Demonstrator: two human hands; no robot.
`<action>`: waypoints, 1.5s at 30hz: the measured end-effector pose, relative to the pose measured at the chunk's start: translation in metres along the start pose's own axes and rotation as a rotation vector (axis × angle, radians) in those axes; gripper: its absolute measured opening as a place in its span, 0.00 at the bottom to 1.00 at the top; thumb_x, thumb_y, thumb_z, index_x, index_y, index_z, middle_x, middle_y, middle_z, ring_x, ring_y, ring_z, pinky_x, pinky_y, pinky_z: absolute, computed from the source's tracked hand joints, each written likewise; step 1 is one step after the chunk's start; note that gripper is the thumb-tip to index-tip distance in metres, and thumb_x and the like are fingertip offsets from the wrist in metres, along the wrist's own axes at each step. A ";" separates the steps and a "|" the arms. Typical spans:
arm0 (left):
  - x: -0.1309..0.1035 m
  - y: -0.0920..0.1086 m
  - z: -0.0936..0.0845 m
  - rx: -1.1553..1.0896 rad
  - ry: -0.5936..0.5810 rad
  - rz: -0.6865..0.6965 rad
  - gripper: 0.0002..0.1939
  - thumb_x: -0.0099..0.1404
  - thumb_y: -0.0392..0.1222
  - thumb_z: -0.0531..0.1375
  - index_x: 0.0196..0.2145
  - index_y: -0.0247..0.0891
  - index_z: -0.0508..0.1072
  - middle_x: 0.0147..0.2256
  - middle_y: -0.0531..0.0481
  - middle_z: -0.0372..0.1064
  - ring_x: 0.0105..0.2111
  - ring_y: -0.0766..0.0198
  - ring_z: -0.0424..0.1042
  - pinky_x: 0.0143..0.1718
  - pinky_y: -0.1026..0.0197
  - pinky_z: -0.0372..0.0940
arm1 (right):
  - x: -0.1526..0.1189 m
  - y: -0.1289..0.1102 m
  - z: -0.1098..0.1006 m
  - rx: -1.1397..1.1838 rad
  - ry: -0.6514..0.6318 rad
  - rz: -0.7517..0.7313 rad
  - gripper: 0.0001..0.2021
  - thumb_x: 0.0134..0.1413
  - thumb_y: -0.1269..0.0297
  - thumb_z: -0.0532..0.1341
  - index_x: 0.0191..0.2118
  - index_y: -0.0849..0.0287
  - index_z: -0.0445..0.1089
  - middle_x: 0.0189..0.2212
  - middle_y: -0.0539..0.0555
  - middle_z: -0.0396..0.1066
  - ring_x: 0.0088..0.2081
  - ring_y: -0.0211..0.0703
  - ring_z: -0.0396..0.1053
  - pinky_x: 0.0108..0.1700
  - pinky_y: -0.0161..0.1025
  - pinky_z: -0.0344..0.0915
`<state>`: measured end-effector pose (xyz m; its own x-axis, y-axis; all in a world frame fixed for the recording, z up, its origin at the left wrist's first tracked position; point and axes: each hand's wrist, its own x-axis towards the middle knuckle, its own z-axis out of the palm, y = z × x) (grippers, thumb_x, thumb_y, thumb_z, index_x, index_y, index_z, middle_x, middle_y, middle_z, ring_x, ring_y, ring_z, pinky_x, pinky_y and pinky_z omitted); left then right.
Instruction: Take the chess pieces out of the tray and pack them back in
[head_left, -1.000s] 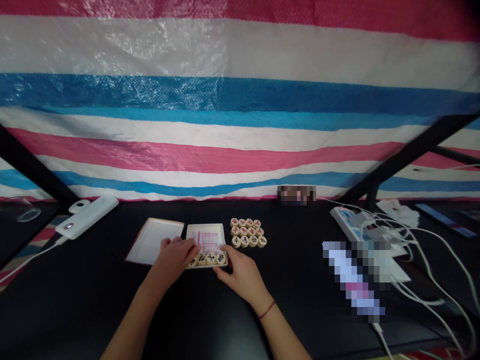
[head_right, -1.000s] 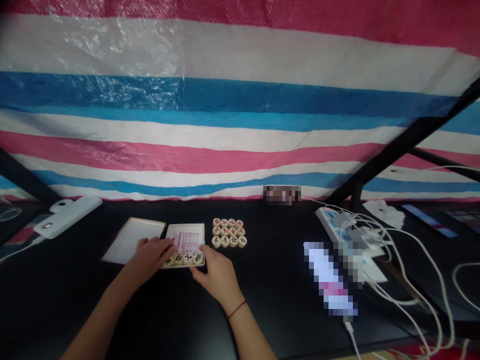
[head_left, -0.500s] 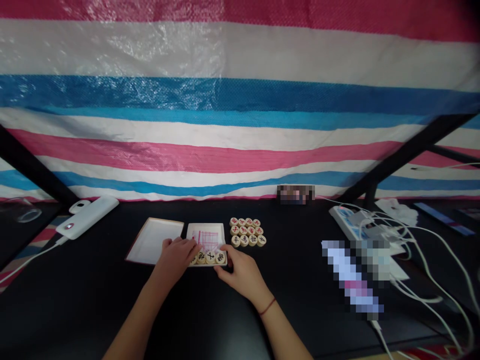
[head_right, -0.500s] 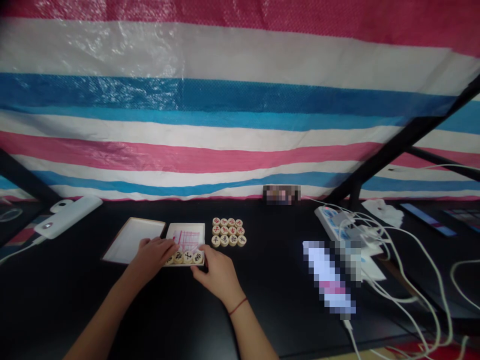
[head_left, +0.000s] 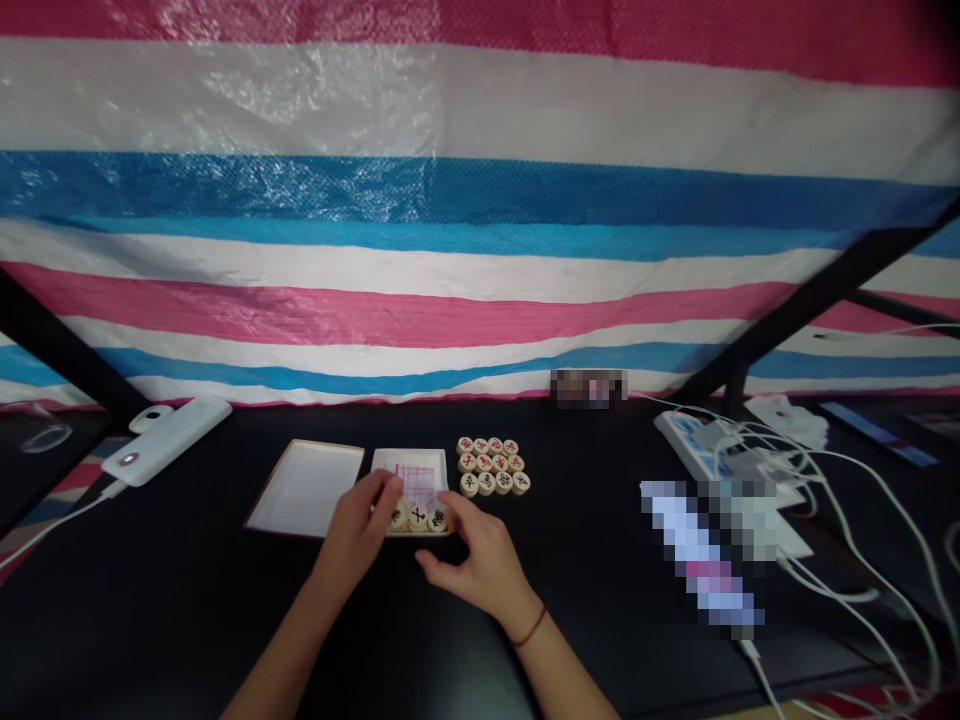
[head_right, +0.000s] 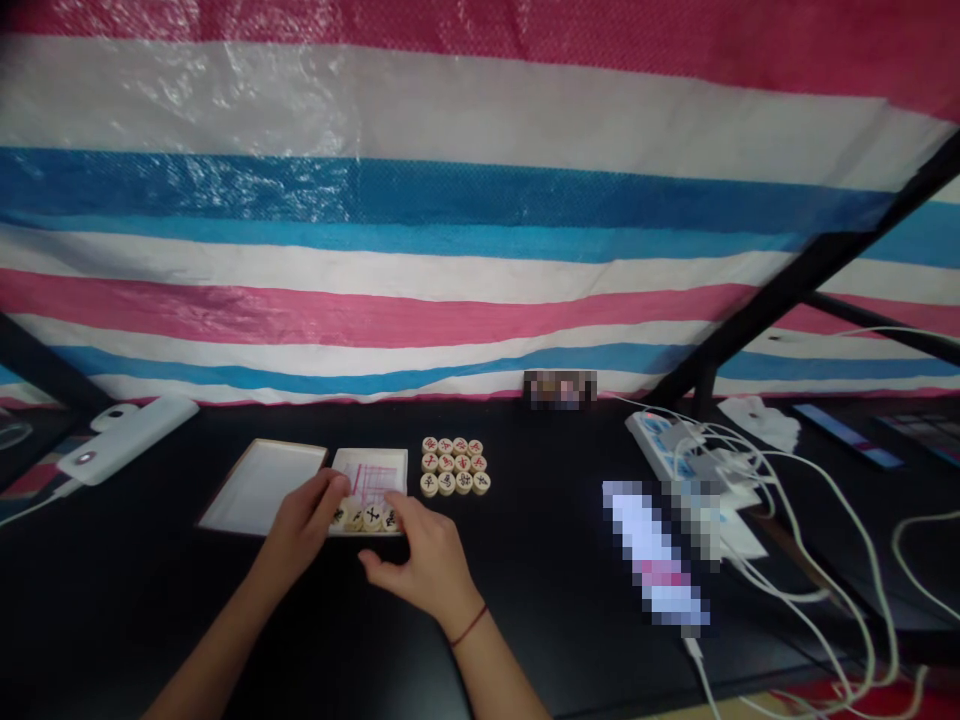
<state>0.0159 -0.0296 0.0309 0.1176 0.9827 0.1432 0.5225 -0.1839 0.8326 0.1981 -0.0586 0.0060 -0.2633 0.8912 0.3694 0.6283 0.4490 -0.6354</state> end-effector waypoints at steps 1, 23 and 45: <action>-0.003 0.005 0.006 -0.033 -0.016 0.009 0.19 0.69 0.53 0.47 0.26 0.40 0.65 0.22 0.55 0.62 0.24 0.64 0.63 0.26 0.64 0.58 | -0.001 -0.002 0.002 0.014 -0.003 -0.042 0.22 0.48 0.57 0.63 0.50 0.56 0.65 0.29 0.49 0.70 0.26 0.38 0.67 0.31 0.33 0.64; -0.007 0.001 0.026 -0.185 -0.134 0.095 0.14 0.60 0.42 0.61 0.45 0.44 0.75 0.46 0.49 0.73 0.46 0.59 0.72 0.50 0.56 0.67 | -0.003 0.006 0.002 0.112 0.128 -0.053 0.12 0.59 0.69 0.56 0.48 0.56 0.67 0.36 0.53 0.73 0.30 0.38 0.70 0.35 0.34 0.68; -0.003 -0.020 0.028 -0.194 0.089 0.055 0.14 0.61 0.42 0.60 0.45 0.43 0.73 0.49 0.47 0.66 0.28 0.70 0.69 0.37 0.61 0.71 | -0.007 0.033 -0.014 -0.163 0.028 0.279 0.02 0.51 0.66 0.58 0.33 0.56 0.64 0.33 0.51 0.69 0.28 0.39 0.66 0.31 0.34 0.61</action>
<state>0.0292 -0.0293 -0.0009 0.0621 0.9712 0.2302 0.3444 -0.2373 0.9083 0.2305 -0.0509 -0.0077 -0.0455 0.9754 0.2159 0.7831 0.1690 -0.5985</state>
